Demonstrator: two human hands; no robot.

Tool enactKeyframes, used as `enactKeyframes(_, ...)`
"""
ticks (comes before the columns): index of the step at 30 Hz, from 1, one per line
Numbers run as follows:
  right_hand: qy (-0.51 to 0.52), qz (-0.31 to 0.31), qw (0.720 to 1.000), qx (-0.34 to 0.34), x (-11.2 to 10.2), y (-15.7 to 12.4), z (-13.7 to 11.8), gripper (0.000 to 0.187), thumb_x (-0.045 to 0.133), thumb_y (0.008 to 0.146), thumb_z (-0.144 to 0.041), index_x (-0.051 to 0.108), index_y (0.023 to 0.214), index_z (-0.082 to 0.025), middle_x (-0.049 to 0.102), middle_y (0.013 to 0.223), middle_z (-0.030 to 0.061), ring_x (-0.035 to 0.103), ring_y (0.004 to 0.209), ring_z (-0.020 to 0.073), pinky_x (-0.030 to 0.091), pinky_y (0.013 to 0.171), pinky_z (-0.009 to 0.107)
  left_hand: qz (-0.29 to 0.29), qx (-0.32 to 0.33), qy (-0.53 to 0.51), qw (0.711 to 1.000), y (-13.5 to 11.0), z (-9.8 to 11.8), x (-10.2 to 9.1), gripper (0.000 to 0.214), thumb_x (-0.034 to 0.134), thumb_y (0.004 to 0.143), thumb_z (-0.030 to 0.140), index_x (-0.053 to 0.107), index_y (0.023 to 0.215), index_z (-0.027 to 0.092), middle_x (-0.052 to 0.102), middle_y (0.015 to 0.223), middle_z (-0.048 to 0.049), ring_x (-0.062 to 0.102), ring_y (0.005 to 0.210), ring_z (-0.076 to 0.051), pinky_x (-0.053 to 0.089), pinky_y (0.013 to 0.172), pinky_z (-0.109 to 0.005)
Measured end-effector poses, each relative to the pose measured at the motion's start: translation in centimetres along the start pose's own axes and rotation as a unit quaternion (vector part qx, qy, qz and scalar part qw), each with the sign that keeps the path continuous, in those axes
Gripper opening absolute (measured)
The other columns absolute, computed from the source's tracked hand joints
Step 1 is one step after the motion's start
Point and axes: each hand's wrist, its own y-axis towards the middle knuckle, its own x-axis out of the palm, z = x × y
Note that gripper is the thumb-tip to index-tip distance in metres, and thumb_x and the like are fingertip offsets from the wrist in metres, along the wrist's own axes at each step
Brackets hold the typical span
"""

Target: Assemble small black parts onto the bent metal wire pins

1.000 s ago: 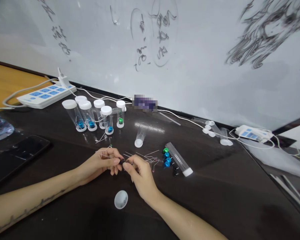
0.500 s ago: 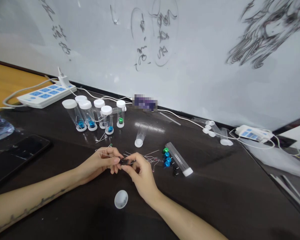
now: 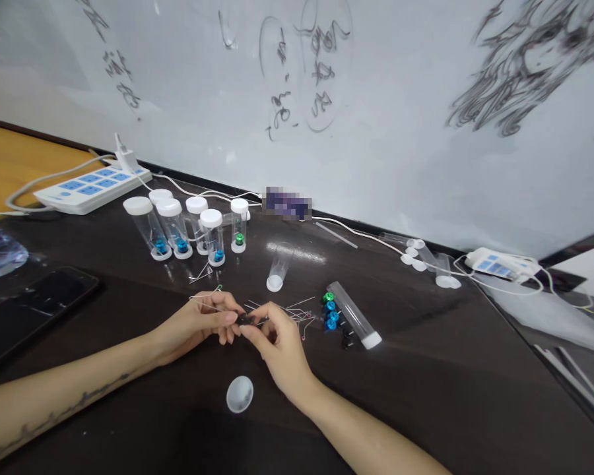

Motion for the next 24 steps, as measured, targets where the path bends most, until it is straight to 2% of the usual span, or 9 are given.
enactKeyframes(7,0.011,0.013,1.000,-0.007,0.03,0.03,0.34,0.015,0.067,0.084,-0.031,0.057,0.090,-0.021,0.045,0.061,-0.0067,0.038,0.047,0.0091,0.029,0.046,0.022,0.000,0.000,0.001,1.000,0.01,0.08,0.05,0.013,0.072,0.078,0.021,0.068,0.084,0.011,0.073,0.069,-0.0066,0.066,0.058,-0.013,0.052,0.055,-0.020)
enactKeyframes(12,0.008,-0.018,1.000,0.010,-0.05,0.01,-0.30,0.027,0.055,0.092,-0.041,0.056,0.078,-0.018,0.040,0.053,-0.0072,0.036,0.046,0.0090,0.028,0.046,0.022,-0.007,-0.004,0.000,1.000,-0.03,0.08,0.07,0.014,0.073,0.077,0.022,0.067,0.084,0.011,0.073,0.070,-0.0070,0.066,0.057,-0.013,0.052,0.054,-0.021)
enactKeyframes(18,0.008,0.011,1.000,-0.008,0.03,0.05,0.04,0.015,0.067,0.084,-0.032,0.058,0.090,-0.021,0.045,0.061,-0.0065,0.038,0.047,0.0093,0.029,0.046,0.022,-0.003,0.001,-0.001,1.000,0.03,0.03,0.05,0.013,0.073,0.077,0.021,0.067,0.084,0.011,0.072,0.069,-0.0060,0.066,0.058,-0.013,0.052,0.054,-0.020)
enactKeyframes(24,0.020,0.018,1.000,-0.012,0.06,0.06,0.37,0.015,0.067,0.083,-0.031,0.058,0.090,-0.021,0.048,0.064,-0.0055,0.039,0.048,0.0093,0.031,0.046,0.022,-0.003,-0.002,0.005,1.000,-0.01,0.12,0.10,0.013,0.072,0.077,0.021,0.067,0.084,0.011,0.072,0.069,-0.0060,0.066,0.058,-0.013,0.051,0.054,-0.020)
